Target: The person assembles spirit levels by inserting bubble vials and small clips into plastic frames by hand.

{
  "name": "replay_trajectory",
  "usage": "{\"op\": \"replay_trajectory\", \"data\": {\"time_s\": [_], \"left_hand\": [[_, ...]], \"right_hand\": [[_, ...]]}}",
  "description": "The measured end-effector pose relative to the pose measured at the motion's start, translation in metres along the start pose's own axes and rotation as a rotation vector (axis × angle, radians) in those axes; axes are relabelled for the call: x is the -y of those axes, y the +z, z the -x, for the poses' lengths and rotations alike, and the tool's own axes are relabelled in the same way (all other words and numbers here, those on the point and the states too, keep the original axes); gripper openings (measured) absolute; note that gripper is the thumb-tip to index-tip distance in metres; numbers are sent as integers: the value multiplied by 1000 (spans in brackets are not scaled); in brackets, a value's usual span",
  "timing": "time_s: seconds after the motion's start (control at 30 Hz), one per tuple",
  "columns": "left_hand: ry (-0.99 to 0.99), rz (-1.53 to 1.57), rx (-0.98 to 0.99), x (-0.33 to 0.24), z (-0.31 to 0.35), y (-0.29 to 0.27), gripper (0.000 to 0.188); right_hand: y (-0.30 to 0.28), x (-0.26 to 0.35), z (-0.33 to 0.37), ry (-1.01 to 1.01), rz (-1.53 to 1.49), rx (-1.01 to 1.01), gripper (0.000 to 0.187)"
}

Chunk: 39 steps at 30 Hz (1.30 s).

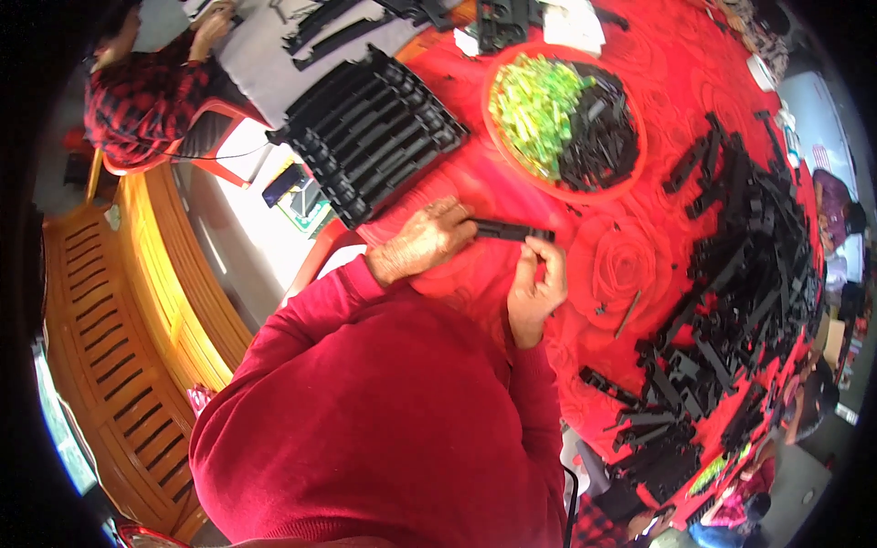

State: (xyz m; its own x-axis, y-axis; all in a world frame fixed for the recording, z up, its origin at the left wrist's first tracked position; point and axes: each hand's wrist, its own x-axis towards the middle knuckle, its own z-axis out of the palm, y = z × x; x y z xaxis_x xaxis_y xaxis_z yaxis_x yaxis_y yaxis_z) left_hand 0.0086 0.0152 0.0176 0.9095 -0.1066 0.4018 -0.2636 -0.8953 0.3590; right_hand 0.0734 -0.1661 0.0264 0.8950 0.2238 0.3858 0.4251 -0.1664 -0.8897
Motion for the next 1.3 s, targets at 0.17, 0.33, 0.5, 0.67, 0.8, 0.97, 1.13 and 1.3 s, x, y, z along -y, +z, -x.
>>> {"op": "replay_trajectory", "data": {"time_s": [0.17, 0.33, 0.5, 0.67, 0.8, 0.97, 1.13, 1.3], "left_hand": [[-22, 1, 23, -13, 8, -10, 13], [-109, -40, -201, -28, 17, -57, 21], [-266, -339, -425, 5, 15, -114, 26], [-427, -555, -469, 73, 25, -140, 18], [-496, -560, -417, 100, 34, -136, 15], [-516, -523, -401, 120, 37, -124, 16], [-498, -596, -393, 122, 27, -125, 19], [-361, -587, -437, 138, 26, -121, 19]], "right_hand": [[-7, 5, 9, 77, -166, -101, 14], [-12, 24, 2, 22, -273, -79, 16], [-3, 30, 1, 91, -256, -13, 16], [0, 15, 11, 141, -214, 109, 13], [-2, 17, 16, 205, -207, 124, 12], [-2, 18, 16, 236, -213, 186, 11], [-2, 22, 13, 200, -121, 204, 10], [-5, 22, 15, 178, -117, 202, 8]]}}
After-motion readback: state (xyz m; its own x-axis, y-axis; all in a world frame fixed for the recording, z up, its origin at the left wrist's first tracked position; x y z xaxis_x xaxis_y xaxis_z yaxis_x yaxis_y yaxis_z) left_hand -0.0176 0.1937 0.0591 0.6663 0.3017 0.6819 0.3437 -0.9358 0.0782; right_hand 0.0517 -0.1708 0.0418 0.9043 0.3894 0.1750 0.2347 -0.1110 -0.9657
